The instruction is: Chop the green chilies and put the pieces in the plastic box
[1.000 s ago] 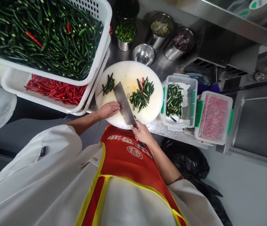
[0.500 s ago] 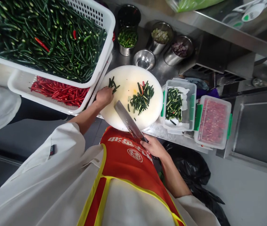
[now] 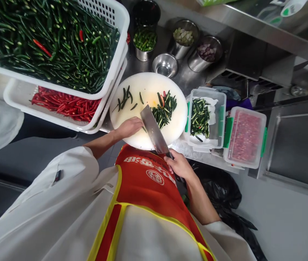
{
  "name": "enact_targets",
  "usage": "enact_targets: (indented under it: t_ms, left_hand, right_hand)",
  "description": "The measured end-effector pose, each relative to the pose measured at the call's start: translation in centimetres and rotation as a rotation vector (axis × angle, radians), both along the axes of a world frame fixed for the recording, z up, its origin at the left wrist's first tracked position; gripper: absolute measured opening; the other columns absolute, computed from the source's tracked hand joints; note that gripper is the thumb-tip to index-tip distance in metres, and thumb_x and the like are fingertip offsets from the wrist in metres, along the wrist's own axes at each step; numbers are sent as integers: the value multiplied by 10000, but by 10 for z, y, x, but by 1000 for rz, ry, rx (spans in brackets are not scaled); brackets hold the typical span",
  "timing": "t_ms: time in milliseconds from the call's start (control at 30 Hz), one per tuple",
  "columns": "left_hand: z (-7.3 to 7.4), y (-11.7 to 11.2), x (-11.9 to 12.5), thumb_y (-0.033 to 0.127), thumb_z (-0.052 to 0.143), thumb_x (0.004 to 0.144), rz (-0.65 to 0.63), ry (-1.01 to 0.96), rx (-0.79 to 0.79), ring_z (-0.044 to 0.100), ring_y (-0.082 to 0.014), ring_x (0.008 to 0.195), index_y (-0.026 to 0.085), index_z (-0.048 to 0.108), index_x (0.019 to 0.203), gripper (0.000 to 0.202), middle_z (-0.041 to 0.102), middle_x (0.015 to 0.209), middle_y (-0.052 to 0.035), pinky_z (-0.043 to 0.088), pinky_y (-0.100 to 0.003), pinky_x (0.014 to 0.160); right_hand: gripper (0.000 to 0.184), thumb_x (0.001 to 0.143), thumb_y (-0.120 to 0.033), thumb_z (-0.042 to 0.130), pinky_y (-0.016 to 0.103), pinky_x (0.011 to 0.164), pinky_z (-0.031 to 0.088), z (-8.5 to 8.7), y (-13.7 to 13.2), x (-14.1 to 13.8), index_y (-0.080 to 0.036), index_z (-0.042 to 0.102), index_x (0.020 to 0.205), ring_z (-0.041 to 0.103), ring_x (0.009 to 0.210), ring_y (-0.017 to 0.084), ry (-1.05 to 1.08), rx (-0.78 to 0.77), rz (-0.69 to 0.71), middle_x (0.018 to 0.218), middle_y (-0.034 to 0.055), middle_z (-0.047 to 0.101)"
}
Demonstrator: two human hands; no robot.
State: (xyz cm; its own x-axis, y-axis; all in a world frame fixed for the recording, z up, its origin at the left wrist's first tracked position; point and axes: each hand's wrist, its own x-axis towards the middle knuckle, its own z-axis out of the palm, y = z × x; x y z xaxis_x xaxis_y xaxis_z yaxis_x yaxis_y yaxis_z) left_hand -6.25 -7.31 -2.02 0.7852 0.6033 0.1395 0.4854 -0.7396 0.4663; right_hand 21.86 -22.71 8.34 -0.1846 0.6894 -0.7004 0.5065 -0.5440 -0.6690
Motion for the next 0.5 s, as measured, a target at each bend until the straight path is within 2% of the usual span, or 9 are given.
enact_targets:
  t_ms: [133,333,500]
  left_hand:
    - [-7,4,-6,281,418,1018,-32,-41,-28,600,-203,1066,192,709,1076,309,683,1137,-102,505,-358,964]
    - [-6,5,-3,256,433,1000,-12,-65,-85,597,-201,1046,213,721,1027,292,693,1070,-88,497,-353,957]
    - [-6,6,-2,241,425,996,-33,-44,-73,598,-200,1038,208,721,1012,298,698,1061,-83,498,-355,956]
  right_hand:
    - [190,903,-417,511,254,440,429,7,0,5,-241,540,969,545,398,155,20,-35,28,487,-81,533]
    - [169,890,-410,530,244,401,412,17,4,12,-245,492,886,539,418,135,70,-111,10,579,-73,545]
    - [142,896,-383,507,253,410,421,19,10,13,-251,463,865,538,399,144,20,-117,62,531,-79,528]
